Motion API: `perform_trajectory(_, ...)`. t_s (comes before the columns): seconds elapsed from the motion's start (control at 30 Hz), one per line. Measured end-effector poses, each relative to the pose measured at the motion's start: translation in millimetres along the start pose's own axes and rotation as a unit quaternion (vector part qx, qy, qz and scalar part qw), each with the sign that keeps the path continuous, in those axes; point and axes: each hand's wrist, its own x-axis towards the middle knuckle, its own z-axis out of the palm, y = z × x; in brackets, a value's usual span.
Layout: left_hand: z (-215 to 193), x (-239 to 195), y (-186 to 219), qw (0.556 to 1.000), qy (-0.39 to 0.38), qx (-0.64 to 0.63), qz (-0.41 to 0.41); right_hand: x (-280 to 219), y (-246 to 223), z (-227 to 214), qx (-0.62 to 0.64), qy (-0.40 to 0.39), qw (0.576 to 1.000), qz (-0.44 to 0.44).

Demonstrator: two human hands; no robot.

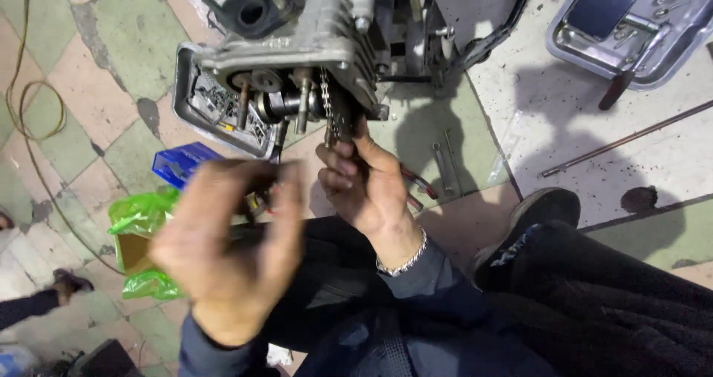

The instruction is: The person sits on the floor and works on a motorcycle engine, using both hands to manipulate the timing chain and sprockets. They align the chain with the gears and adjust the components within the engine casing.

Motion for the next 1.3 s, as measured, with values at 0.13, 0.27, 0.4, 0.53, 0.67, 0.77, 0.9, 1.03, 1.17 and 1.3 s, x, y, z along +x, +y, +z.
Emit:
perform_trajectory(0.13,43,0,21,0.995,0.053,-0.047,0.070,-3,-2,-2,0.040,-0.034,0.999,0.000)
perform_trajectory(0.27,72,3,30,0.988,0.144,-0.025,0.058,0,-7,23,0.010,-0.034,0.999,-0.022)
perform_trajectory(0.4,88,-1,31,0.980,0.193,0.004,0.059,-6,-7,25,0.044,-0.112,0.993,0.022)
perform_trajectory(0.53,102,-1,34,0.968,0.245,-0.019,0.057,-12,-6,42,0.017,-0.111,0.994,0.016)
perform_trajectory(0.67,102,1,35,0.969,0.242,-0.022,0.034,-11,-6,52,-0.061,0.048,0.995,-0.066)
perform_trajectory(0.77,98,2,31,0.972,0.227,-0.015,0.049,-11,-3,51,-0.226,0.158,0.942,-0.193)
perform_trajectory(0.9,105,1,26,0.969,0.241,-0.033,0.051,-9,0,62,-0.266,0.162,0.919,-0.240)
perform_trajectory(1.03,105,3,26,0.964,0.252,-0.052,0.065,-13,1,67,-0.302,0.189,0.904,-0.238)
perform_trajectory(1.17,95,4,23,0.976,0.207,-0.046,0.048,-21,-1,25,-0.635,0.069,0.535,-0.553)
perform_trajectory(1.3,88,5,22,0.977,0.192,-0.074,0.060,-19,1,14,-0.622,-0.051,0.494,-0.606)
